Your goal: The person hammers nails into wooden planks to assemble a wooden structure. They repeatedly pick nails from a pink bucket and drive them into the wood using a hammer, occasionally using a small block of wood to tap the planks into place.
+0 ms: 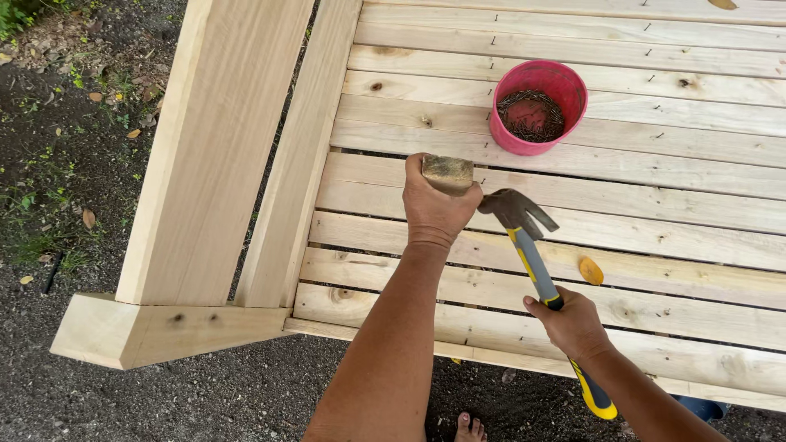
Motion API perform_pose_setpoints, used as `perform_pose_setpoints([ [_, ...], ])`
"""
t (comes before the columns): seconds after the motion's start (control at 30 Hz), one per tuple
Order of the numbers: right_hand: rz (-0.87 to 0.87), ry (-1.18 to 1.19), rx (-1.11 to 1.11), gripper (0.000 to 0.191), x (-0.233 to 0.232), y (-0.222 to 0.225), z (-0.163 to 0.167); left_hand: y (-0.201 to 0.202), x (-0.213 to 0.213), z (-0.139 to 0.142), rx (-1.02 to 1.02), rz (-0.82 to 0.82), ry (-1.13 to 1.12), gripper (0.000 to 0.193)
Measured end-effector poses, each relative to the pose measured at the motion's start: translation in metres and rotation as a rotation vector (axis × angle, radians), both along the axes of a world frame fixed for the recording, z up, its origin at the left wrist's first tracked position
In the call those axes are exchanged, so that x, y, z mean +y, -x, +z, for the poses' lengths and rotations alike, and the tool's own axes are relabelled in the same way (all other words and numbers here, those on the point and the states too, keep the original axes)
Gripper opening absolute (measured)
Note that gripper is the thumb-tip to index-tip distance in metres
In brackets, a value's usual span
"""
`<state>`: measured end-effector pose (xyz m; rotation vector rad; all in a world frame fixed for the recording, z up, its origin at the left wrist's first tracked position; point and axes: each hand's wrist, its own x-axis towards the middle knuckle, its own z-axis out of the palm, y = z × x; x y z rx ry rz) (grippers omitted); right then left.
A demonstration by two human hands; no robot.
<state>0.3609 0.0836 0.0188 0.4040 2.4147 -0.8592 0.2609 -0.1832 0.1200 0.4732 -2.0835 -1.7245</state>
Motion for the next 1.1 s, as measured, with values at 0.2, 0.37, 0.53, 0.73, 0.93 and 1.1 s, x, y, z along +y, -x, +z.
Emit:
perform_pose_setpoints([
  [0.2,-0.003,0.056,0.033,0.05,0.01,-0.026,-0.012,-0.003,0.0,0.004,-0.008,0.001,0.003,0.073],
  [0.37,-0.024,-0.121,-0.182,0.052,0.018,-0.041,-0.03,-0.005,-0.001,0.001,0.024,0.0,-0.012,0.076],
  [0.53,-0.049,-0.147,-0.3,0.057,0.05,-0.043,-0.027,-0.004,0.002,0.005,-0.005,-0.037,-0.069,0.073],
  [0.73,0.116,-0.251,-0.284,0.059,0.048,-0.031,-0.015,-0.001,-0.002,0.009,-0.029,-0.008,-0.046,0.071],
  [0.93,-0.051,0.019,-0.326,0.066,-0.001,-0.003,-0.014,-0.002,0.003,0.004,-0.028,-0.015,-0.056,0.071],
  [1.1,0.127,-0.145,-0.164,0.048,0.037,-0.038,-0.016,0.004,-0.003,0.004,-0.002,-0.016,-0.069,0.072],
])
